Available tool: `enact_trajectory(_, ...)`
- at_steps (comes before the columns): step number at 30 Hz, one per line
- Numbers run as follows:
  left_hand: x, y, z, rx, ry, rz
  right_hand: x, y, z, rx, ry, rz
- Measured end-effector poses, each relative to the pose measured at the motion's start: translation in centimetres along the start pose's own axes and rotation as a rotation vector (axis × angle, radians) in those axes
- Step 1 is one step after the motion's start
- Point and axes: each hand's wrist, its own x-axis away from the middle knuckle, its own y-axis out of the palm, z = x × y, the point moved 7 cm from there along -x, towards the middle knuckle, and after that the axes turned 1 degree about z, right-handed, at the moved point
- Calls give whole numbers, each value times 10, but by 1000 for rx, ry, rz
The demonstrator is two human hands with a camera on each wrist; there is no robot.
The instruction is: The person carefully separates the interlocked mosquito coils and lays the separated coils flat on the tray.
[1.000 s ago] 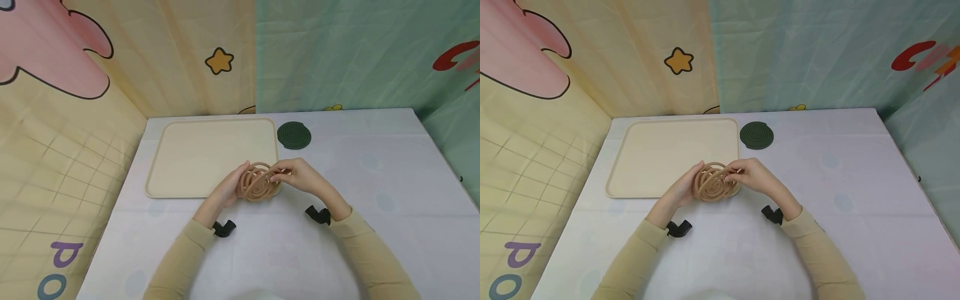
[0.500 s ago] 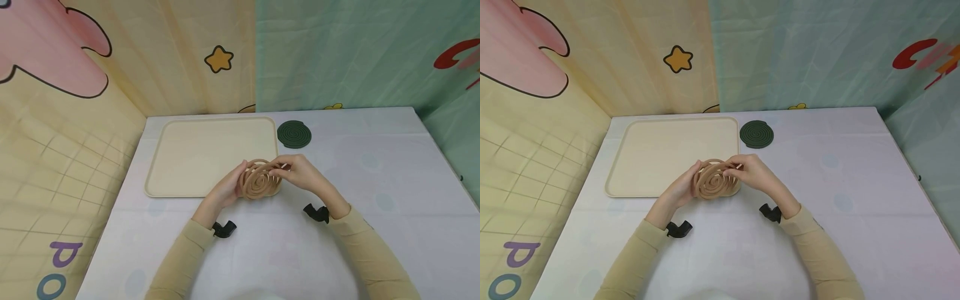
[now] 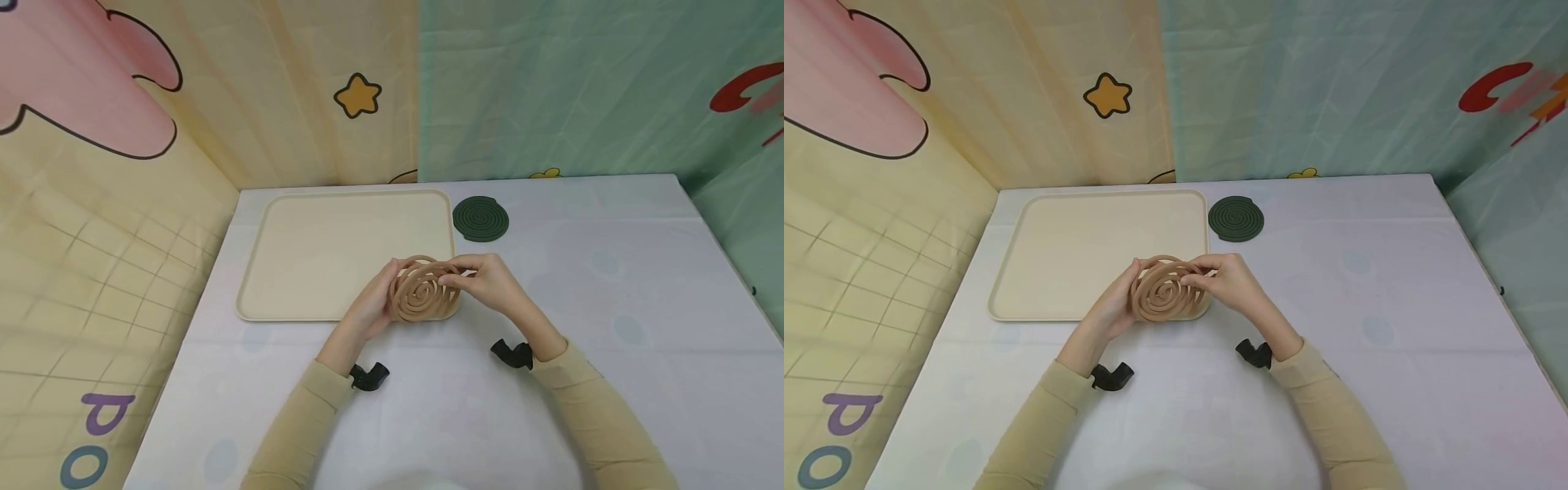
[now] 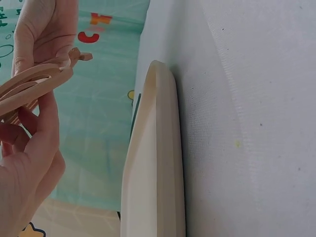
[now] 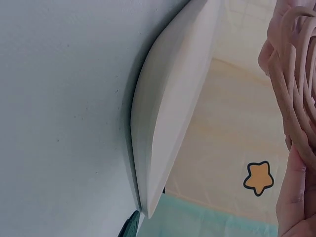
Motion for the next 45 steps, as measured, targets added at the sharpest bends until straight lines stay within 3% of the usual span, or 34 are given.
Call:
enact_trajectory(7, -1, -1, -1, 61, 32, 25, 1, 1, 6, -53, 54, -29)
enact_trajectory(14, -2, -1, -3, 123, 78, 28, 3, 8, 16, -119, 110, -112)
enact_trajectory(17, -2, 1, -3, 126, 67, 8, 5, 5, 13, -76, 66, -107)
enact_trajectory(22, -1, 2, -4, 134, 24, -54, 8, -5, -4, -3, -126, -75)
enact_trajectory(25, 0, 4, -5, 125, 3, -99, 9, -6, -9, 8, -190, -87)
enact_trajectory(39, 4, 5, -11, 90, -73, -227, 13, -4, -22, 60, -264, -150)
enact_trajectory(45, 7, 7, -10, 130, -54, -277, 13, -3, -22, 62, -278, -150)
